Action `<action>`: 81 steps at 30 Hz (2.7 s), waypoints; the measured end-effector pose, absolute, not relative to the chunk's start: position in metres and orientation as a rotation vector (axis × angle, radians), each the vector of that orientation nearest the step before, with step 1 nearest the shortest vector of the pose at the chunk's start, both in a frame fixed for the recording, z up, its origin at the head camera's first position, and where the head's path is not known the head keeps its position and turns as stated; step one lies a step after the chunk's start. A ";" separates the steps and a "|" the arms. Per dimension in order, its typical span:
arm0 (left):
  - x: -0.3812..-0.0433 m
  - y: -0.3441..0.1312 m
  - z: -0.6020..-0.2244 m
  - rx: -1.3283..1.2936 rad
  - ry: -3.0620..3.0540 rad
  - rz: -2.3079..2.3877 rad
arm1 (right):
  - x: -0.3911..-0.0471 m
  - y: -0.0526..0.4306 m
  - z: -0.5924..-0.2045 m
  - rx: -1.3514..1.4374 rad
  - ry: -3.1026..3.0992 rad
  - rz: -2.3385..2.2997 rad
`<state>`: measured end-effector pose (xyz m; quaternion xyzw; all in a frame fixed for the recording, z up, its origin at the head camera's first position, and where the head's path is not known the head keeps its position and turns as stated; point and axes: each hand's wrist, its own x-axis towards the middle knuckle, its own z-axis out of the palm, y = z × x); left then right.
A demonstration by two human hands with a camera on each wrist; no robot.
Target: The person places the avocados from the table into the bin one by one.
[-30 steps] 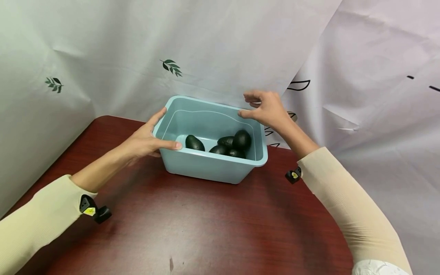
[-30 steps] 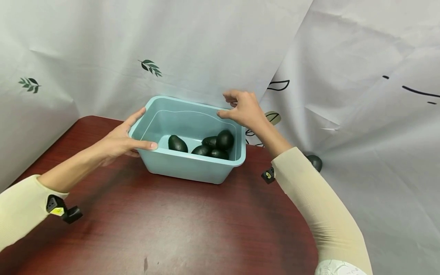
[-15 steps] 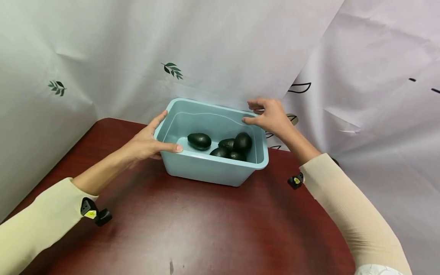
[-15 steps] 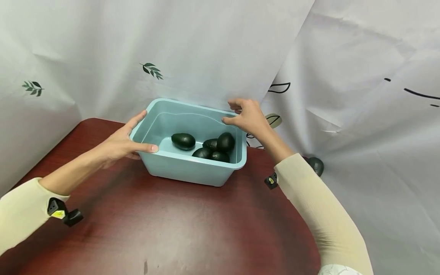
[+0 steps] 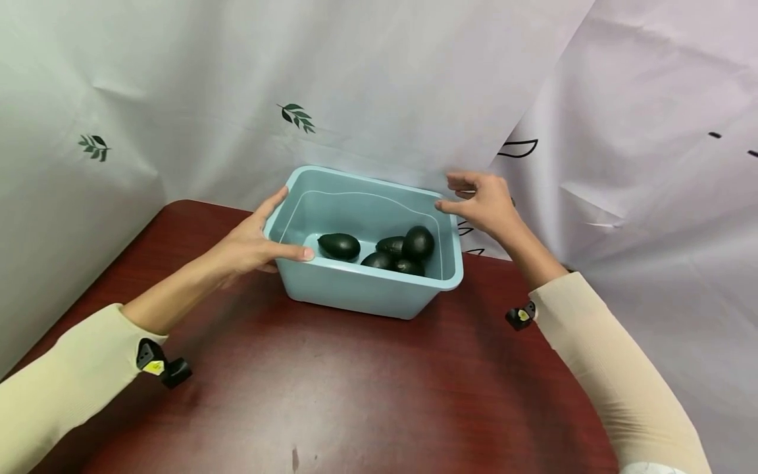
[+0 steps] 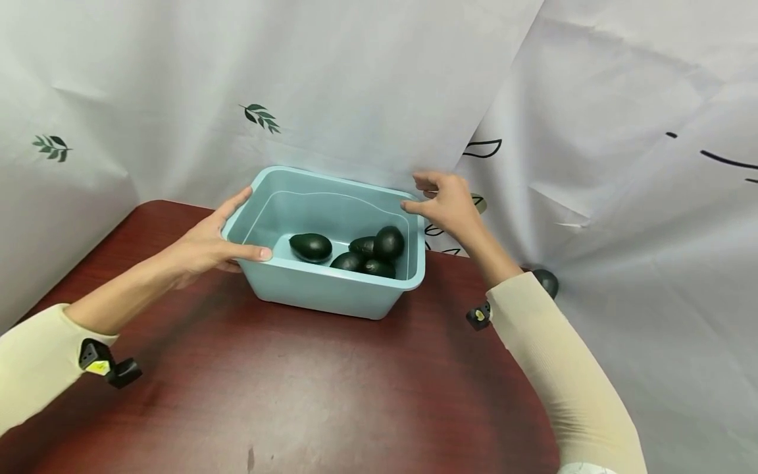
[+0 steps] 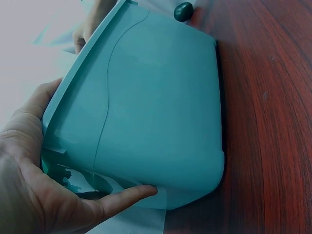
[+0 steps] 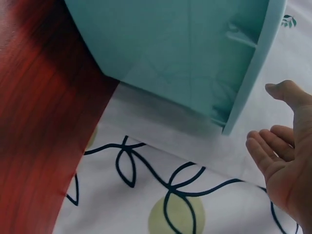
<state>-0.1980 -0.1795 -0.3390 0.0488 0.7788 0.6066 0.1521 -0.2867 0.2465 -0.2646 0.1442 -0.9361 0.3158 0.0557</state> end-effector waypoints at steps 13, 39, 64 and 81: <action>-0.197 -0.180 -0.338 0.138 2.271 1.696 | -0.280 0.277 -0.279 0.331 -2.791 0.998; -0.201 -0.179 -0.338 0.143 2.271 1.688 | -0.259 0.361 -0.306 0.085 -2.740 0.975; -0.200 -0.178 -0.339 0.132 2.266 1.692 | -0.247 0.458 -0.341 -0.395 -2.791 0.783; -0.199 -0.180 -0.339 0.150 2.258 1.710 | -0.234 0.477 -0.363 -0.573 -2.790 0.746</action>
